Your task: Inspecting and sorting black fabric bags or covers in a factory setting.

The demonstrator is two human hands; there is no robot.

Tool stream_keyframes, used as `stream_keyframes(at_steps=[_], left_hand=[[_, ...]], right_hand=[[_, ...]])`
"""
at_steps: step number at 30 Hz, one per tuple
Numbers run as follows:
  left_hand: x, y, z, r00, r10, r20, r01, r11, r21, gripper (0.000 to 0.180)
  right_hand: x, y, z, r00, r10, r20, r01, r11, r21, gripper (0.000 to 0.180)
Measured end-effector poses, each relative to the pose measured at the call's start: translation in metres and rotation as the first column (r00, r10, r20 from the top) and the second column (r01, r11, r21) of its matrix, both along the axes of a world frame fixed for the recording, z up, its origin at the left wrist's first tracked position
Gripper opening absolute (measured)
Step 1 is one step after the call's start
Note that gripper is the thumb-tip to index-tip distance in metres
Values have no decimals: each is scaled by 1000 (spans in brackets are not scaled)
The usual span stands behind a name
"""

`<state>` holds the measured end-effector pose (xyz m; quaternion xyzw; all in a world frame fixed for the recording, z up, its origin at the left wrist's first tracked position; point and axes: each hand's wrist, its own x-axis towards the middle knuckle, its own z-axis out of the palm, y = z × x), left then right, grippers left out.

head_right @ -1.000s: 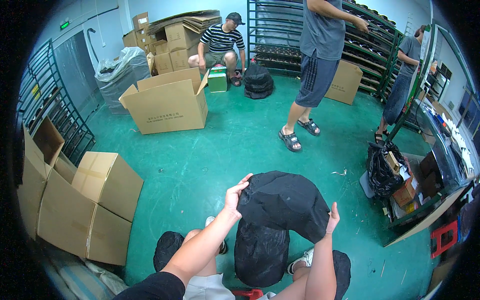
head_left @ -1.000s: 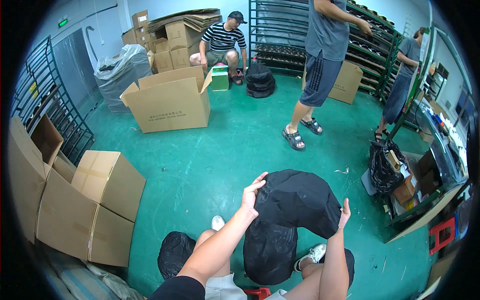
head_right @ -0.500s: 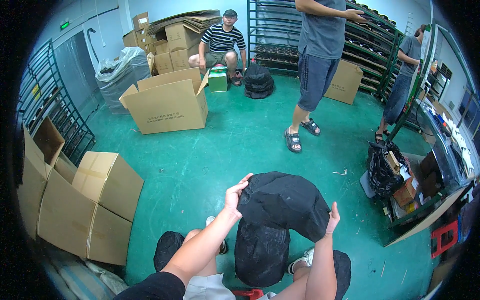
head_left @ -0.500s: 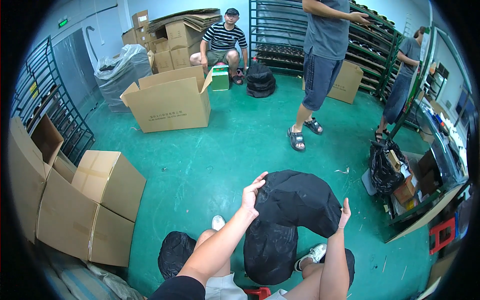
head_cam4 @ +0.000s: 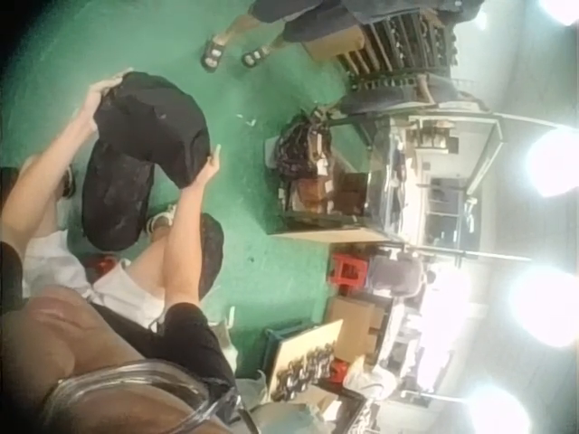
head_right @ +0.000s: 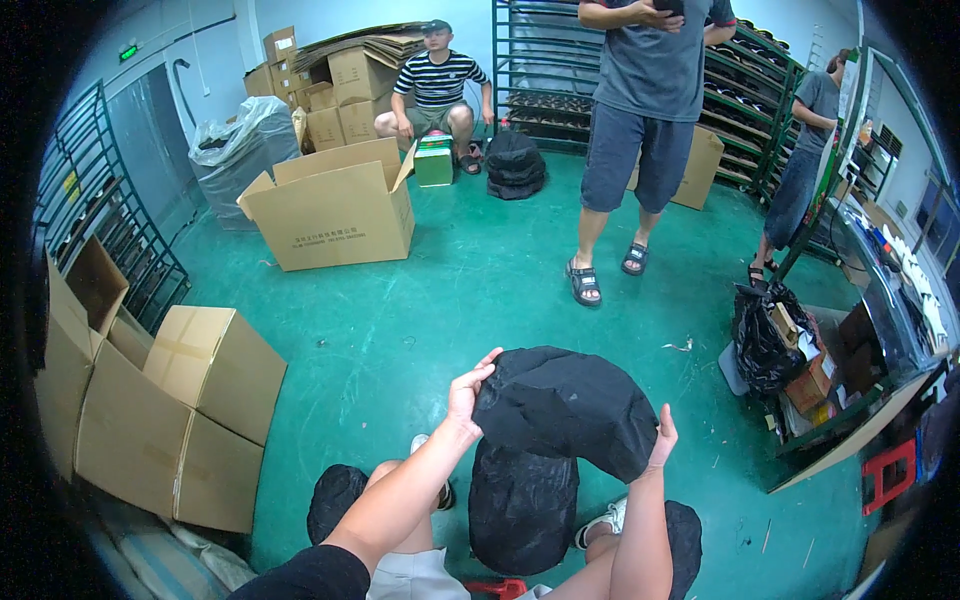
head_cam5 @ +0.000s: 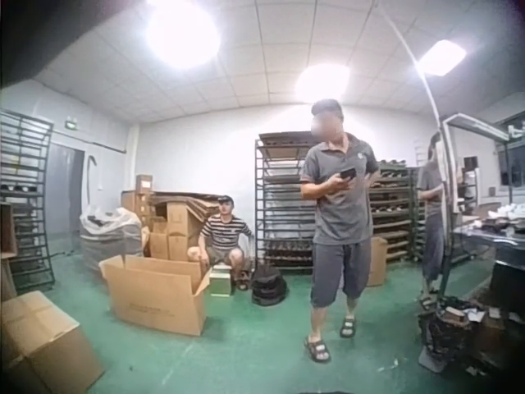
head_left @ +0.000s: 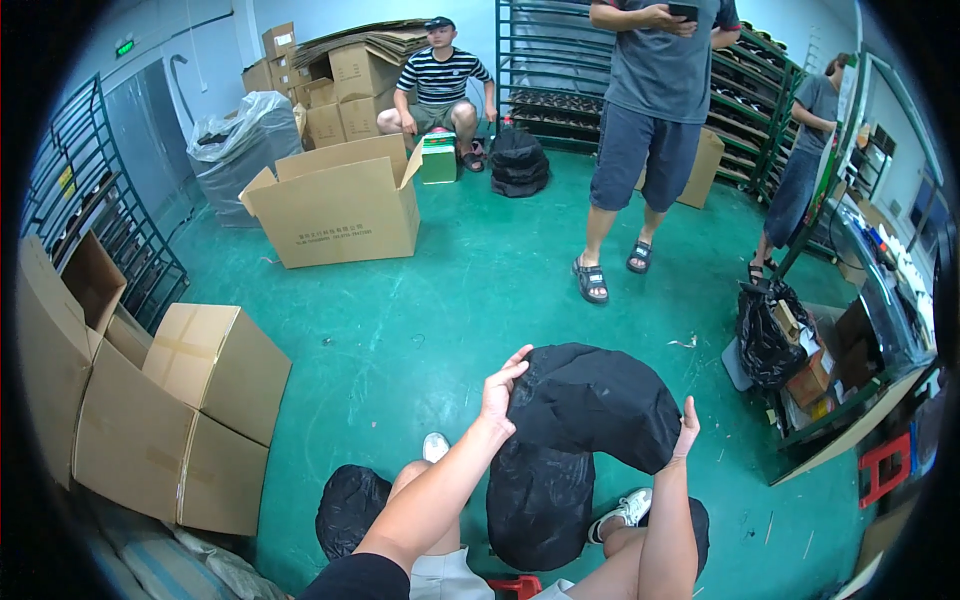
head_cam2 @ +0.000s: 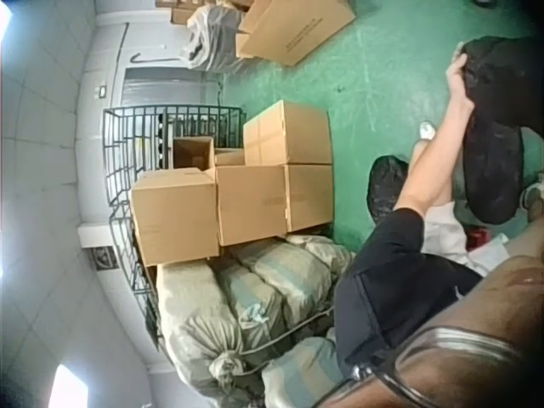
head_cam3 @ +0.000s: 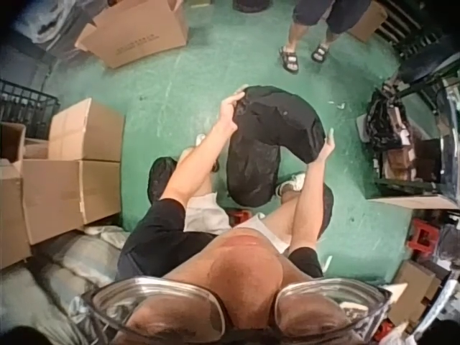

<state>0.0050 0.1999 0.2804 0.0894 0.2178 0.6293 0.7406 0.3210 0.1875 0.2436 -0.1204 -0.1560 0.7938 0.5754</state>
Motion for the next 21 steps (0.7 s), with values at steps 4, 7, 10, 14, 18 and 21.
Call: stream_keyframes(at_steps=[4, 7, 10, 14, 18, 21], left_hand=[[-1, 2, -2, 1000, 25, -17, -25, 1000, 1, 44], [-9, 5, -13, 998, 55, -9, -55, 998, -18, 40], [-11, -1, -12, 997, 64, 44, -61, 996, -65, 35], [-10, 13, -19, 996, 84, 43, -79, 991, -105, 32], [-14, 21, -33, 986, 169, 19, -164, 975, -148, 30], [-15, 19, -34, 984, 175, 18, -170, 973, -159, 29]], right_hand=[[-6, -4, 8, 996, -61, 58, 68, 990, -122, 68], [-17, -3, 4, 993, -91, 74, 98, 990, -97, 77], [-18, -12, 5, 992, 63, -114, -65, 998, -11, 87], [-17, -13, 11, 995, 79, -68, -79, 997, 3, 94], [-17, -6, 0, 999, 47, -26, -47, 998, -30, 92], [-14, -6, -8, 997, 46, -55, -49, 998, -48, 90]])
